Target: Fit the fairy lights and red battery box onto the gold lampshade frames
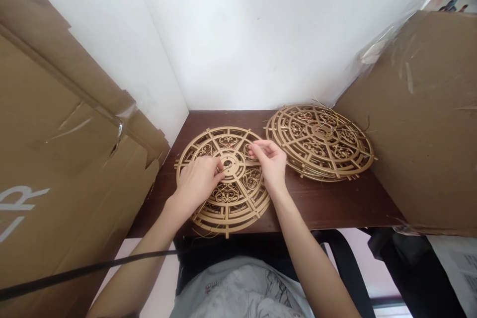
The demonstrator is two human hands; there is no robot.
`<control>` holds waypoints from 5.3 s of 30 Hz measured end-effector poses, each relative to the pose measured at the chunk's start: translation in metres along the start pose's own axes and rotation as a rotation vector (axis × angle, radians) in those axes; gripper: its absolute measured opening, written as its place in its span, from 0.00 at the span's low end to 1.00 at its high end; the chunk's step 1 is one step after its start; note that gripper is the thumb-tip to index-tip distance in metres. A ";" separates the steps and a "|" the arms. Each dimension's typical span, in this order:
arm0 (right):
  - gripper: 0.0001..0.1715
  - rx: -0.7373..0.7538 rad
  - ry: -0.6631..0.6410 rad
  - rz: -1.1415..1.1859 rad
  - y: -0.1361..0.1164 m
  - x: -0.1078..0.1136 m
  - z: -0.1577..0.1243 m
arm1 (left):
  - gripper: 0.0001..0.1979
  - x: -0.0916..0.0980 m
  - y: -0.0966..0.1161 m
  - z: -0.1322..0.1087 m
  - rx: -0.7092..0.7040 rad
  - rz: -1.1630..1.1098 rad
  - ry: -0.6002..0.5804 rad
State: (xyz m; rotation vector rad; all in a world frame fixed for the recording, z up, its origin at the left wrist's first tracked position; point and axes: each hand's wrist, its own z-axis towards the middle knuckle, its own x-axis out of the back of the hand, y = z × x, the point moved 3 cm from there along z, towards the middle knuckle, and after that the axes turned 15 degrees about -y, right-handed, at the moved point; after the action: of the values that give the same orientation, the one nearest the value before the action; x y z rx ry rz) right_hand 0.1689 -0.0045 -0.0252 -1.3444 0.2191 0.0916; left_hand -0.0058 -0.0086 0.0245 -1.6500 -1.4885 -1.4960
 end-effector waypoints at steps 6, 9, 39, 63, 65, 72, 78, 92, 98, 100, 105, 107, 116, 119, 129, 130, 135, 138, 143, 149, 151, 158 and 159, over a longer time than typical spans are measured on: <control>0.09 0.010 -0.204 -0.330 -0.006 -0.008 -0.003 | 0.07 0.002 0.003 0.002 -0.024 -0.027 0.001; 0.13 0.062 -0.323 -0.549 -0.008 -0.013 -0.005 | 0.08 0.001 0.006 0.002 -0.008 0.041 0.006; 0.10 -0.129 -0.817 -0.023 -0.020 -0.025 0.028 | 0.12 0.074 -0.003 0.014 -0.275 -0.420 0.021; 0.11 0.259 -0.633 -0.362 -0.032 -0.005 0.026 | 0.13 0.033 0.031 0.010 -0.189 0.296 0.258; 0.11 0.218 -0.610 -0.341 -0.029 -0.005 0.025 | 0.13 0.033 0.036 0.011 -0.197 0.338 0.293; 0.08 0.136 -0.656 -0.432 -0.042 0.005 0.030 | 0.12 0.036 0.038 0.008 -0.284 0.137 0.348; 0.10 -0.170 -0.861 -0.208 -0.047 0.016 0.032 | 0.11 0.027 0.009 0.008 -0.045 -0.017 0.261; 0.13 -0.283 -0.830 0.424 -0.046 0.018 0.036 | 0.06 0.008 0.033 0.038 0.082 0.179 -0.097; 0.10 -0.308 -0.778 0.461 -0.042 0.021 0.039 | 0.01 0.013 0.051 0.044 0.166 0.279 -0.152; 0.11 -0.321 -0.747 0.463 -0.041 0.022 0.041 | 0.01 0.013 0.054 0.044 0.166 0.277 -0.130; 0.12 -0.345 -0.721 0.433 -0.040 0.022 0.042 | 0.06 0.007 0.043 0.044 0.130 0.214 -0.129; 0.12 -0.347 -0.725 0.434 -0.040 0.022 0.042 | 0.09 0.003 0.036 0.042 0.090 0.139 -0.115; 0.13 -0.394 -0.690 0.392 -0.038 0.023 0.042 | 0.07 -0.012 0.016 0.030 -0.046 -0.057 0.101; 0.12 -0.406 -0.678 0.414 -0.038 0.023 0.042 | 0.06 -0.015 0.017 0.027 -0.045 0.002 0.119; 0.13 -0.358 -0.629 0.322 -0.032 0.034 0.047 | 0.11 -0.012 0.017 0.028 -0.090 0.047 0.000; 0.14 -0.351 -0.621 0.320 -0.032 0.035 0.047 | 0.11 -0.011 0.015 0.028 -0.106 0.008 -0.010; 0.14 -0.304 -0.590 0.342 -0.030 0.038 0.050 | 0.10 -0.010 0.006 0.030 -0.118 -0.118 -0.045; 0.14 -0.314 -0.563 0.372 -0.027 0.040 0.051 | 0.10 -0.009 0.003 0.030 -0.098 -0.137 -0.048; 0.14 -0.315 -0.543 0.385 -0.027 0.041 0.052 | 0.07 -0.009 0.007 0.031 -0.092 -0.089 -0.060; 0.12 -0.270 -0.573 0.413 -0.031 0.038 0.052 | 0.07 -0.011 0.014 0.031 -0.046 -0.056 0.101; 0.12 -0.285 -0.571 0.439 -0.032 0.038 0.051 | 0.08 -0.014 0.016 0.030 -0.026 -0.057 0.141; 0.12 -0.308 -0.604 0.551 -0.037 0.034 0.047 | 0.07 -0.019 0.018 0.028 0.001 -0.039 0.163; 0.11 -0.300 -0.607 0.562 -0.037 0.033 0.047 | 0.06 -0.019 0.017 0.028 -0.043 -0.068 0.146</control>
State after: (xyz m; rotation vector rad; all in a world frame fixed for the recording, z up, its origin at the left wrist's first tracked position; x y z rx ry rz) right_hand 0.2136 0.0313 0.0129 -1.4535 0.0605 1.0226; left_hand 0.0241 0.0029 0.0041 -1.4925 -1.4556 -1.6580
